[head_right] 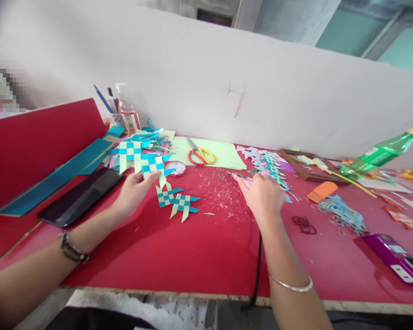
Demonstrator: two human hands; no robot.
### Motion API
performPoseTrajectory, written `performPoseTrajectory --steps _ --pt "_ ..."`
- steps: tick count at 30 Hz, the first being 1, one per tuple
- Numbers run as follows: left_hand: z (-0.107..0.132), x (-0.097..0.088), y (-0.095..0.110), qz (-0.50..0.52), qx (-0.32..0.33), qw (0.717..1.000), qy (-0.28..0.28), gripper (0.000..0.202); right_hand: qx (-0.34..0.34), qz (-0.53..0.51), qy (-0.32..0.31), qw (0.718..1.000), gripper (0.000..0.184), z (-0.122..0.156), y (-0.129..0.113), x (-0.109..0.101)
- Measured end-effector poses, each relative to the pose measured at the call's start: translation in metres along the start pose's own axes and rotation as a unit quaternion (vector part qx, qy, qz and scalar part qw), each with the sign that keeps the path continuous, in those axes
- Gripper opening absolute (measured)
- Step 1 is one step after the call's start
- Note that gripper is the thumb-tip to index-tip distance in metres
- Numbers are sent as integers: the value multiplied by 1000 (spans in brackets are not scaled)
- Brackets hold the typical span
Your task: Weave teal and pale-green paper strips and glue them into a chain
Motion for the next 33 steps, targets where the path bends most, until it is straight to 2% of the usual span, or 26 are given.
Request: performPoseTrajectory --steps 1,2,5,7,9,12,18,25,27,30,33 --pt "0 0 -1 -5 2 1000 1 30 -32 17 9 999 39 7 -12 2" --pt "-1 0 -1 -13 2 1000 1 30 -78 3 -17 997 37 15 -26 7" --pt "-2 -1 -1 -32 2 999 -6 29 -216 -55 -136 965 43 46 -64 32" --pt "-2 0 0 -33 4 999 -13 28 -255 -49 -187 947 54 61 -78 45" --pt "-1 0 2 -34 4 999 -12 27 -258 -33 -216 941 58 69 -83 51" --pt "0 1 3 -52 -6 999 -3 27 -247 -37 -254 934 52 68 -80 51" --pt "2 5 7 -51 9 998 -22 30 -227 -129 -315 912 30 64 -73 45" --pt "2 3 4 -76 9 997 -28 31 -140 -265 -410 862 18 64 -74 43" --pt "2 3 3 -78 13 996 -31 30 -97 -314 -415 848 18 60 -73 42" --pt "1 3 3 -81 20 996 -37 30 17 -393 -412 822 28 53 -64 44" --pt "1 2 3 -93 24 995 -39 29 100 -478 -417 767 31 50 -57 49"
Point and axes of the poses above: each hand's wrist, its own z-axis away from the middle knuckle, its own x-axis out of the palm, y = z × x, the point moved 4 cm from there along -z, towards the middle knuckle, and after that the axes turned 12 degrees about x, right-handed, at the moved point
